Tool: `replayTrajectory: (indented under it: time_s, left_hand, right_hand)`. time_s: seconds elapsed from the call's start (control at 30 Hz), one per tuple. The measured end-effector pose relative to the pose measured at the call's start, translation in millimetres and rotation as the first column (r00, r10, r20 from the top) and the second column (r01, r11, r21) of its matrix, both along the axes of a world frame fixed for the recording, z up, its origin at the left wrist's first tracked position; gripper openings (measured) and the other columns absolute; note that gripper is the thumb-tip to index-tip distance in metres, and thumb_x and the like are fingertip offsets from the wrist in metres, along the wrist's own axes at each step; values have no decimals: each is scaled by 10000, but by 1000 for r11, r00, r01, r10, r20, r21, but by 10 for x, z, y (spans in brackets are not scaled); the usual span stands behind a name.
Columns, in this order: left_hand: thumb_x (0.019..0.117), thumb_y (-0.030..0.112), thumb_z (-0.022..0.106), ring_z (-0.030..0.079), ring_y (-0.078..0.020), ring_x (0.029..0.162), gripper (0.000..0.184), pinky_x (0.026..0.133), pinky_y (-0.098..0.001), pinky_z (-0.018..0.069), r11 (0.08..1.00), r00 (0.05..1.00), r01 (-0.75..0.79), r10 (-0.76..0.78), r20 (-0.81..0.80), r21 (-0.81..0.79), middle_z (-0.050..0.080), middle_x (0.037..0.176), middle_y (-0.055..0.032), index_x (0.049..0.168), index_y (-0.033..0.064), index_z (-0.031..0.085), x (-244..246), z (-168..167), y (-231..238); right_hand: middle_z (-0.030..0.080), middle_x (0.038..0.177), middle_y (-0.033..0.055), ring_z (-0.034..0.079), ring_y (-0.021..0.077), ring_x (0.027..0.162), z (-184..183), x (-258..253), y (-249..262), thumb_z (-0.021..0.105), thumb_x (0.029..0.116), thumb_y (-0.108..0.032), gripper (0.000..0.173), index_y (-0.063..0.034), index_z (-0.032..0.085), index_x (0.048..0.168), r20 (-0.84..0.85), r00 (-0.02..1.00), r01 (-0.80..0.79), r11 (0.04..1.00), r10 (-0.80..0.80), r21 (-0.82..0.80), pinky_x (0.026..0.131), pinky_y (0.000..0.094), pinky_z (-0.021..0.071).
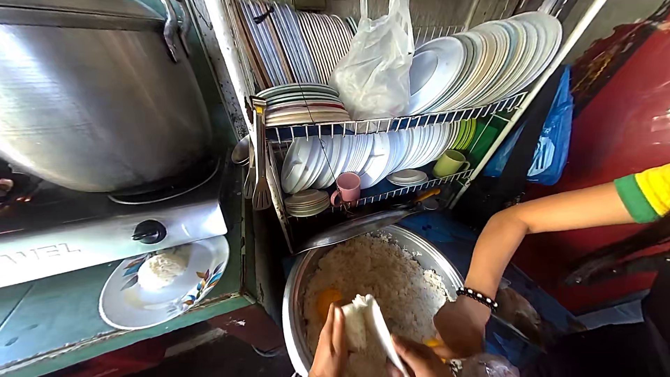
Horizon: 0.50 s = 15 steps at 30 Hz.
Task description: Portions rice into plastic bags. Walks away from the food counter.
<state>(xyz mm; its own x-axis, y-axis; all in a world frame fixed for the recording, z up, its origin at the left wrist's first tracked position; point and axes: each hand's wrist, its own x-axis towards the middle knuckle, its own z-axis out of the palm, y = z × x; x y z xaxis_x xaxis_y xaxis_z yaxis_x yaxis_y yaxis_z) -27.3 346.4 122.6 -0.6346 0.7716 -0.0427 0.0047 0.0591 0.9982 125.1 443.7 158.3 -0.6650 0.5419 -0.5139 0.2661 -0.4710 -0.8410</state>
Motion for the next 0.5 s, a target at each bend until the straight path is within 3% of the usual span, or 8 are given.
replayTrajectory:
  time_s: [0.03, 0.07, 0.1, 0.17, 0.27, 0.33, 0.43, 0.5]
  left_hand:
    - [1127, 370, 124, 627, -57, 689, 581, 608, -202, 530, 998, 944, -64, 70, 322, -29, 684, 907, -56, 1242, 5, 562, 28, 79, 54]
    - [1111, 480, 64, 565, -85, 514, 668, 461, -224, 470, 994, 812, -87, 108, 573, -64, 657, 730, -50, 1110, 56, 580, 30, 132, 99]
    - [1076, 581, 38, 519, -116, 451, 746, 411, -244, 430, 994, 679, -65, 105, 726, -82, 626, 665, -70, 1042, 66, 577, 6, 146, 113]
    - [1036, 663, 24, 493, -118, 435, 812, 397, -236, 411, 997, 529, -23, 75, 845, -75, 615, 676, -83, 1031, 64, 572, -42, 143, 116]
    - [1036, 670, 46, 487, -114, 407, 784, 385, -235, 398, 990, 476, -15, 132, 869, -143, 564, 565, -50, 899, 100, 567, -34, 160, 105]
    - [1049, 651, 61, 477, -121, 407, 774, 389, -242, 388, 984, 517, 15, 145, 844, -179, 570, 566, -59, 887, 96, 576, -3, 152, 84]
    - [1082, 573, 57, 465, -101, 412, 720, 388, -229, 378, 985, 680, 18, 113, 725, -170, 573, 584, -38, 938, 94, 575, 66, 108, 83]
    - [1115, 460, 65, 533, -82, 513, 646, 453, -229, 443, 990, 832, -42, 109, 544, -134, 637, 731, -36, 1109, 66, 577, 92, 68, 86]
  right_hand:
    - [638, 754, 16, 537, 65, 531, -29, -2, 83, 462, 1096, -180, 236, -60, 658, 1150, 111, 994, -38, 972, 12, 230, 494, 210, 466]
    - [732, 994, 86, 645, 120, 733, -57, 15, 171, 543, 1070, -199, 320, -55, 669, 1327, 266, 963, -171, 869, 48, 464, 694, 274, 538]
    - [720, 1242, 138, 710, 210, 1049, -56, 35, 233, 546, 1070, -278, 437, -78, 584, 1457, 421, 902, -344, 751, 97, 564, 970, 383, 539]
    - [653, 1364, 209, 640, 333, 1265, -73, 85, 202, 560, 1062, -285, 485, -26, 551, 1472, 396, 911, -373, 635, 114, 677, 1127, 492, 445]
    - [729, 1162, 238, 718, 345, 1062, -109, 170, 3, 642, 1003, -205, 414, 24, 653, 1348, 155, 971, -233, 555, 184, 799, 986, 476, 547]
    - [733, 1039, 234, 718, 350, 917, -157, 172, -43, 647, 1003, -255, 415, -26, 674, 1349, 177, 958, -268, 492, 224, 828, 865, 494, 577]
    - [724, 994, 244, 709, 371, 865, -168, 130, -18, 615, 1021, -284, 419, -59, 667, 1370, 266, 940, -337, 452, 216, 826, 820, 514, 576]
    - [716, 956, 250, 700, 372, 837, -168, 92, -83, 604, 1024, -258, 410, -34, 665, 1363, 260, 940, -337, 487, 220, 806, 801, 503, 573]
